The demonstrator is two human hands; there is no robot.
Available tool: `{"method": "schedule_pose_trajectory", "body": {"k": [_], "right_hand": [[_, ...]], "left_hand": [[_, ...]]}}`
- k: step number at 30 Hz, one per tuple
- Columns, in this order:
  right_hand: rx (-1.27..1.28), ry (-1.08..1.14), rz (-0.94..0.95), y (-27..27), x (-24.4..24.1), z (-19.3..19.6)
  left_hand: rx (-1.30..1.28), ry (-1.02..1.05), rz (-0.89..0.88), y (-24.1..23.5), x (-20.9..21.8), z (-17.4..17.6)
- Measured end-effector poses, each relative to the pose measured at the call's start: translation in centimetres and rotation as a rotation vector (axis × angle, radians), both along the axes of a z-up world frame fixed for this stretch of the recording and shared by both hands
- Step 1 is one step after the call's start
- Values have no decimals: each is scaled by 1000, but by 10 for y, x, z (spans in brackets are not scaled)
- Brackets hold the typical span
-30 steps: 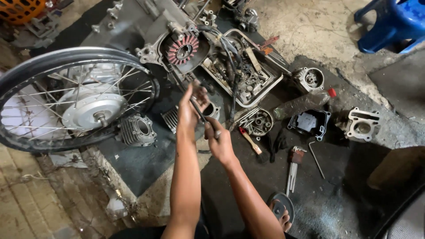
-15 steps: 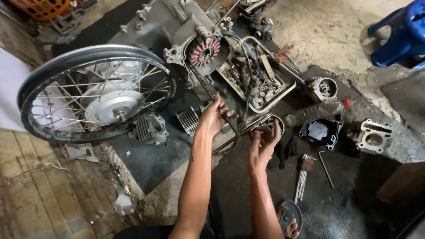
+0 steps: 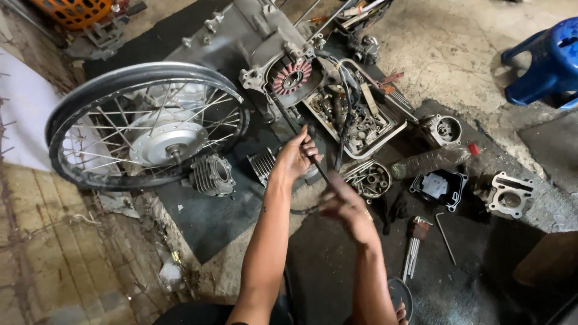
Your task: Disassembling and repairing a motorcycle engine block using hand tools.
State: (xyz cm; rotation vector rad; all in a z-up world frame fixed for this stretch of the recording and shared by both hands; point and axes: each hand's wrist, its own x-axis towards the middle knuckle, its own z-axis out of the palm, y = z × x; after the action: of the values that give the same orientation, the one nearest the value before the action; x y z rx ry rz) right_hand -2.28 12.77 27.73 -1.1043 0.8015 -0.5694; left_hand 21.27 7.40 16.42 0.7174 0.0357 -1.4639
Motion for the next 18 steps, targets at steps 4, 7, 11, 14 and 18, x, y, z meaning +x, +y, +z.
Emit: {"method": "schedule_pose_trajectory", "body": {"k": [4, 7, 11, 14, 18], "right_hand": [[-387, 302, 52, -19, -11, -65], [-492, 474, 453, -6, -9, -64], [-212, 149, 168, -8, -10, -31], [-452, 290, 146, -19, -19, -50], [-349, 224, 491, -13, -11, -40]], "left_hand": [[-1, -3, 8, 2, 0, 0], [-15, -15, 10, -7, 5, -1], [19, -10, 33, -3, 8, 0], [21, -7, 41, -5, 8, -10], [-6, 2, 49, -8, 21, 2]]}}
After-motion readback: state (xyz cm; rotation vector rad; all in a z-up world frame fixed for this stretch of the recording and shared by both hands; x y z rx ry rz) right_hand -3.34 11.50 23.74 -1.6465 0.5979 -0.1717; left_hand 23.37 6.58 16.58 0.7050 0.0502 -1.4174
